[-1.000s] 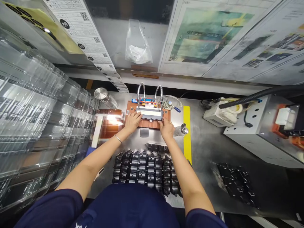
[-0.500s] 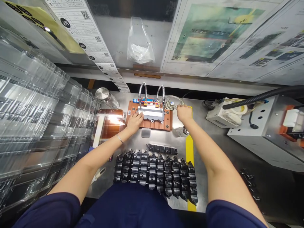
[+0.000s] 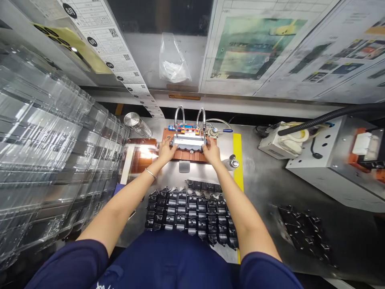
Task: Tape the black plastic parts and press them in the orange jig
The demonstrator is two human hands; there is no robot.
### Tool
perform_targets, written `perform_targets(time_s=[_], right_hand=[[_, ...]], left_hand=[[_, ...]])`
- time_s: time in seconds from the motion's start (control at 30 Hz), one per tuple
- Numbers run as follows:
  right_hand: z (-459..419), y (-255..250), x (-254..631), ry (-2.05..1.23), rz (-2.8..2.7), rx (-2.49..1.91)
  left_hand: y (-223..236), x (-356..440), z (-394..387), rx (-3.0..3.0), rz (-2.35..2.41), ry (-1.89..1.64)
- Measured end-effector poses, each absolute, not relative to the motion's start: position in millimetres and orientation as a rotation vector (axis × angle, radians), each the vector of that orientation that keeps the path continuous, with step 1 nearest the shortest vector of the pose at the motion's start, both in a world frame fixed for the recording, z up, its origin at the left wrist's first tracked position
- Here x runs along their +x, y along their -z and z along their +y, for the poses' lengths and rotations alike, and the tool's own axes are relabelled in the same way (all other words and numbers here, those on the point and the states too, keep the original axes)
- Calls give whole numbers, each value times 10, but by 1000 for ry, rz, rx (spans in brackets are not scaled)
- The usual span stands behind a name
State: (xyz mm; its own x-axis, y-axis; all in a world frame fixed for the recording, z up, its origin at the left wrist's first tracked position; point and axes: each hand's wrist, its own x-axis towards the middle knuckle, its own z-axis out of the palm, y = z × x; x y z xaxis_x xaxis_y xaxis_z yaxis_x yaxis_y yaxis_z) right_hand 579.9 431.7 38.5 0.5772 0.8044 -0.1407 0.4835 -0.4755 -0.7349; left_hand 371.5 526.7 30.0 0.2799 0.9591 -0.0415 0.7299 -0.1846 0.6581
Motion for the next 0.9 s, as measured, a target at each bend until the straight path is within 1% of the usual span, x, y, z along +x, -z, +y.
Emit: perform_targets(time_s=[0.07, 0.13, 0.2, 0.27, 0.37, 0.47, 0.5, 0.53, 0.6, 0.67, 0.7, 0.73, 0.77, 0.8, 0.83, 0.87, 0.9], right_hand=[[4169, -301, 5611, -751, -904, -1986], [3952, -290, 5495, -769, -882, -1875], [3690, -348, 5432, -742, -921, -1820], [3435, -457, 5381, -702, -1021, -1799], [3165, -678, 5183, -729, -1243, -1929], [3022, -932, 4690, -915, -1445, -2251], [2986, -1017, 4474, -981, -1524, -2285], [2954, -1098, 4258, -1055, -1607, -2238], [2920, -1222, 3908, -1273, -1741, -1925], [2958, -1265, 3782, -1493, -1734, -1576], [3010, -1250, 3820, -1525, -1665, -1508], [3084, -1209, 3918, -1474, -1571, -1537], [3177, -1141, 4058, -1354, -1453, -1644], [3287, -1049, 4219, -1153, -1317, -1799], [3411, -933, 4381, -949, -1214, -1961], [3543, -799, 4525, -815, -1145, -2118], [3678, -655, 4640, -762, -1101, -2279]], left_hand=[[-351, 3710, 5146, 1911, 1534, -450], [-409, 3625, 4936, 1800, 1529, -422], [-466, 3458, 4673, 1703, 1450, -466], [-523, 3241, 4411, 1726, 1286, -571], [-613, 2924, 4116, 1995, 986, -728], [-679, 2684, 3950, 2278, 768, -809], [-692, 2617, 3912, 2338, 716, -816], [-702, 2552, 3876, 2376, 675, -820], [-722, 2412, 3808, 2371, 676, -845], [-758, 2248, 3738, 2241, 837, -894], [-786, 2156, 3702, 2123, 990, -913], [-820, 2059, 3665, 1964, 1168, -919], [-859, 1962, 3626, 1772, 1338, -918], [-901, 1869, 3586, 1564, 1470, -920], [-942, 1784, 3544, 1359, 1547, -936], [-980, 1711, 3502, 1175, 1564, -968], [-1012, 1651, 3462, 1017, 1537, -1010]])
